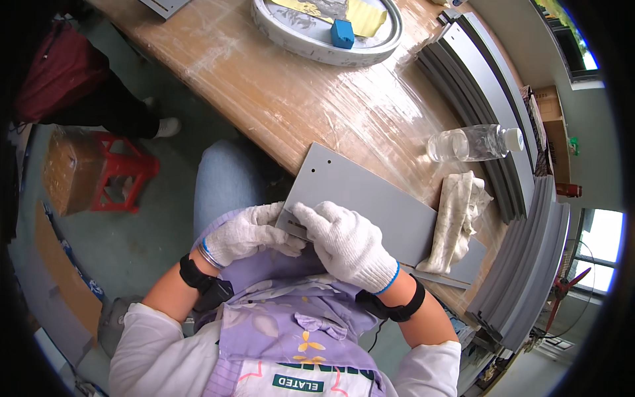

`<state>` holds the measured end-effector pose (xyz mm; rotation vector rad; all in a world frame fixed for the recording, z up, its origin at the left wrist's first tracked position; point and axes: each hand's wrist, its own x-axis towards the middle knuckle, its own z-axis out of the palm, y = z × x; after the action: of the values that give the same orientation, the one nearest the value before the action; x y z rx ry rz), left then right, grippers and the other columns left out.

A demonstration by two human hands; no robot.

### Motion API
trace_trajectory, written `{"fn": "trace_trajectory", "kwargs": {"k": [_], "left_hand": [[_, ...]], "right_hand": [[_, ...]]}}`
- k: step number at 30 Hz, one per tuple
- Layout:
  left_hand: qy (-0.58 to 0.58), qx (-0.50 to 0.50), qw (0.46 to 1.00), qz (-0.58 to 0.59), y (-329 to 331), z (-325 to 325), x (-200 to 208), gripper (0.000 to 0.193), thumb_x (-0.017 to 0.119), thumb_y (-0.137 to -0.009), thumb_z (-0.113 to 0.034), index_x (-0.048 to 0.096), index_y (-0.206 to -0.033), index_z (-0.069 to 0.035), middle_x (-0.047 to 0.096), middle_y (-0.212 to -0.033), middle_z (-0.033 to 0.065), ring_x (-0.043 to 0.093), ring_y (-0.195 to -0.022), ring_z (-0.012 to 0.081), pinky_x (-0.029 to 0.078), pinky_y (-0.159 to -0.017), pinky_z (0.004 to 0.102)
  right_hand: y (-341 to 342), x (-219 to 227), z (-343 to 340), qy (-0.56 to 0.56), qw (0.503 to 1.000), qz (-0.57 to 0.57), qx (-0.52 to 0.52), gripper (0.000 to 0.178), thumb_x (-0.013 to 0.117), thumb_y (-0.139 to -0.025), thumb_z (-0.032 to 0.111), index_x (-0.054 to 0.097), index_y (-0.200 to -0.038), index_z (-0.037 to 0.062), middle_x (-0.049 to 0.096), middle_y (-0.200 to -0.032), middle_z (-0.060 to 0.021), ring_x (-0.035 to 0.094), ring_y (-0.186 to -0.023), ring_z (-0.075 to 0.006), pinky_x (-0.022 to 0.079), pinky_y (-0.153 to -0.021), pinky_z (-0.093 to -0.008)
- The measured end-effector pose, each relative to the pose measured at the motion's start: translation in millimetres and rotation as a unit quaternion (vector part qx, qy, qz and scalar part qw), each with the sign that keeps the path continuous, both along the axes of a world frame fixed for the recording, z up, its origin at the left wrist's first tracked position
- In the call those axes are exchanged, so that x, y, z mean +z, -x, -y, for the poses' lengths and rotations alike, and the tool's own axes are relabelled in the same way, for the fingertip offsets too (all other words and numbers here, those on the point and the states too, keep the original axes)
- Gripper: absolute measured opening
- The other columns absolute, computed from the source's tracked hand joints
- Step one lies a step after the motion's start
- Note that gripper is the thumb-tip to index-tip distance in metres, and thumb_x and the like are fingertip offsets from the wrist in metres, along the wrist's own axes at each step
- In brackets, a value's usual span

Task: The person wipes a gray rectangular panel with a cloth, then uses a small metal tool to scrape or deburr the edges and corners. They flip the panel and continue scraping the edges, then use a blue sanding block to smooth the surface and edges. Finally, they place the finished panel onto a stack of similar panels.

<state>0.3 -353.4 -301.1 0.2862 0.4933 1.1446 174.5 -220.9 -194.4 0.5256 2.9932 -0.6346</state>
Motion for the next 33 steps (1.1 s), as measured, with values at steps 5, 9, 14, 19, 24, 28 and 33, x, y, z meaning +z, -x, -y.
{"fn": "trace_trajectory", "kwargs": {"k": [5,9,14,19,24,28,33], "left_hand": [[-0.018,0.024,0.999,0.017,-2.5,1.4,1.3,0.054,0.060,-0.096,-0.006,0.041,-0.147,-0.002,0.062,-0.128,0.0155,0.063,-0.117,0.0241,0.054,-0.099,0.0416],[-0.006,0.022,0.999,0.037,-3.6,-0.4,-0.2,0.052,0.053,-0.100,-0.002,0.038,-0.149,-0.003,0.058,-0.136,0.0150,0.063,-0.117,0.0226,0.055,-0.100,0.0379],[-0.002,0.020,1.000,0.017,-4.0,2.7,-2.0,0.051,0.055,-0.098,-0.001,0.042,-0.147,-0.003,0.058,-0.136,0.0160,0.063,-0.118,0.0255,0.054,-0.100,0.0391],[0.010,0.038,0.999,0.038,-2.7,6.3,-0.3,0.057,0.057,-0.096,-0.003,0.037,-0.149,-0.002,0.057,-0.136,0.0192,0.062,-0.119,0.0302,0.051,-0.102,0.0449],[-0.066,0.042,0.996,0.043,-0.3,-1.8,6.4,0.077,0.062,-0.094,-0.022,0.021,-0.155,0.001,0.046,-0.147,0.0223,0.052,-0.131,0.0335,0.041,-0.112,0.0462],[-0.038,0.112,0.993,0.012,-4.2,-2.4,10.3,0.077,0.060,-0.096,-0.037,0.026,-0.153,0.002,0.046,-0.146,0.0231,0.054,-0.129,0.0359,0.046,-0.107,0.0512],[0.004,0.117,0.979,-0.166,-13.1,-15.4,20.6,0.066,0.055,-0.099,-0.043,0.037,-0.146,0.002,0.055,-0.135,0.0201,0.062,-0.119,0.0327,0.058,-0.091,0.0484]], "right_hand": [[9.3,-2.7,-4.0,-0.131,0.990,0.036,-0.045,0.062,0.063,-0.076,0.004,0.053,-0.136,0.0120,0.058,-0.095,-0.0079,0.065,-0.088,-0.0274,0.055,-0.070,-0.0396],[-4.7,3.0,10.1,0.018,0.993,-0.015,0.118,0.058,0.065,-0.074,0.006,0.057,-0.132,0.0106,0.060,-0.099,-0.0070,0.065,-0.088,-0.0259,0.054,-0.069,-0.0384],[-5.9,2.2,13.2,-0.015,0.999,0.010,0.041,0.055,0.063,-0.077,0.003,0.057,-0.131,0.0103,0.062,-0.098,-0.0067,0.065,-0.086,-0.0279,0.055,-0.069,-0.0396],[-3.8,7.6,15.3,0.067,0.996,-0.054,-0.014,0.050,0.060,-0.079,0.001,0.060,-0.128,0.0109,0.062,-0.091,-0.0071,0.066,-0.085,-0.0296,0.055,-0.071,-0.0403],[-12.9,8.9,14.9,0.058,0.996,0.030,-0.055,0.036,0.063,-0.083,0.011,0.063,-0.118,0.0145,0.061,-0.094,-0.0087,0.066,-0.090,-0.0307,0.055,-0.073,-0.0418],[-53.1,20.3,17.0,0.182,0.960,-0.156,-0.145,0.019,0.063,-0.089,0.011,0.065,-0.108,0.0090,0.063,-0.095,-0.0116,0.066,-0.090,-0.0313,0.054,-0.075,-0.0393],[-136.7,30.6,-40.6,0.030,0.764,-0.381,-0.520,0.010,0.062,-0.093,0.010,0.067,-0.096,0.0016,0.066,-0.087,-0.0101,0.064,-0.081,-0.0154,0.051,-0.073,-0.0295]]}}
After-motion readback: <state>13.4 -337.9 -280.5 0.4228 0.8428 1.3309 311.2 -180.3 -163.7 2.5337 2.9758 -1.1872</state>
